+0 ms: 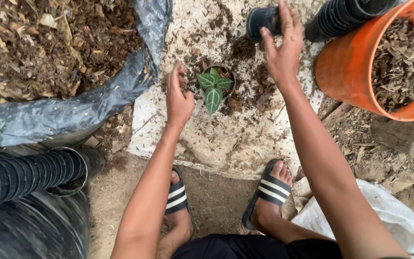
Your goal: The person removes a small plant from a black plastic pot, places it into a new pot, and fills the pot with soil from a nearby bag. The person repeats this process with another plant.
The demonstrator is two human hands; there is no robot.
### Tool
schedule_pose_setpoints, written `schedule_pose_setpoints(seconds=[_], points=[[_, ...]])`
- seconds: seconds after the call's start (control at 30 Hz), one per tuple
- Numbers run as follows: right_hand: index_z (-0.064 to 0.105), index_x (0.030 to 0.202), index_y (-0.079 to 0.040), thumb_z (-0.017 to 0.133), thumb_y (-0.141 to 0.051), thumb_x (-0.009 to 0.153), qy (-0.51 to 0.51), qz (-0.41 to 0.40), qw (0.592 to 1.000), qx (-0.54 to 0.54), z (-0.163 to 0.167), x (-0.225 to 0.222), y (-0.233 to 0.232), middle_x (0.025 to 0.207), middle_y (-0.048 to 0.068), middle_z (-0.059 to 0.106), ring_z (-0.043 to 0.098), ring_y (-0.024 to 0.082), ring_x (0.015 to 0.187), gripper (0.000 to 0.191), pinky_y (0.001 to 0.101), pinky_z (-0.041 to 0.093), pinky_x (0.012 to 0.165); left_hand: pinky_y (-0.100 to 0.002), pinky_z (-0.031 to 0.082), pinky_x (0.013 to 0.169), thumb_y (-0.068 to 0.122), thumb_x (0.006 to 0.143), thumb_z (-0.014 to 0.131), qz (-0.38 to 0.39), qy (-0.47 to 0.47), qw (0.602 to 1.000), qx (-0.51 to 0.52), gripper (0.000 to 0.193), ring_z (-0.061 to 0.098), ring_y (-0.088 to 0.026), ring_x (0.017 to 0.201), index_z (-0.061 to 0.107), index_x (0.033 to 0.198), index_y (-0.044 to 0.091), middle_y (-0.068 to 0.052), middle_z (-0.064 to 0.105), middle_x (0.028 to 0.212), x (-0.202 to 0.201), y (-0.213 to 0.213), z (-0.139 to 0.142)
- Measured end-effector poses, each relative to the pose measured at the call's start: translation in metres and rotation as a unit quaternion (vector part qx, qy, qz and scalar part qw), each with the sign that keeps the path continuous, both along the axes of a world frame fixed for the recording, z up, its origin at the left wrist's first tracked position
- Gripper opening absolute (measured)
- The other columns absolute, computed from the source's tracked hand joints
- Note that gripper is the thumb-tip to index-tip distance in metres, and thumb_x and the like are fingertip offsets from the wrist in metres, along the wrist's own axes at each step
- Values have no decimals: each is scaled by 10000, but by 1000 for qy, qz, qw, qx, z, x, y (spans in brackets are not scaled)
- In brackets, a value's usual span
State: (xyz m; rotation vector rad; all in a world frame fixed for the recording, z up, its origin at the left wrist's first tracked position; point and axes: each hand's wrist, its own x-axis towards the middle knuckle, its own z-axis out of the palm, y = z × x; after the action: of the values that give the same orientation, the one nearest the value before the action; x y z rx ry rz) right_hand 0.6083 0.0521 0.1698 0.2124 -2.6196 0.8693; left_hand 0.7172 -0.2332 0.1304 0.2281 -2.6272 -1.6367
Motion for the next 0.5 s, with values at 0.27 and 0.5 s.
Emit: schedule_pose_setpoints(seconds=[0.27, 0.5], points=[[493, 1443, -36, 768, -139, 990, 16, -93, 988, 119, 34, 30, 42, 1346, 192, 534, 556, 327, 1246, 540, 457, 492, 1092, -578, 363, 1134, 265, 929, 779, -60, 74, 995, -20, 914, 380, -412, 1413, 156, 1541, -5, -263, 335, 1528, 24, 36, -9], [524, 1358, -25, 740, -185, 888, -219, -146, 955, 134, 16, 58, 38, 1255, 250, 544, 534, 392, 1179, 542, 520, 450, 1029, -526, 440, 1085, 235, 885, 762, 19, -4, 1000, 4, 792, 493, -333, 1323, 316, 1490, -14, -194, 483, 1434, 26, 58, -11]])
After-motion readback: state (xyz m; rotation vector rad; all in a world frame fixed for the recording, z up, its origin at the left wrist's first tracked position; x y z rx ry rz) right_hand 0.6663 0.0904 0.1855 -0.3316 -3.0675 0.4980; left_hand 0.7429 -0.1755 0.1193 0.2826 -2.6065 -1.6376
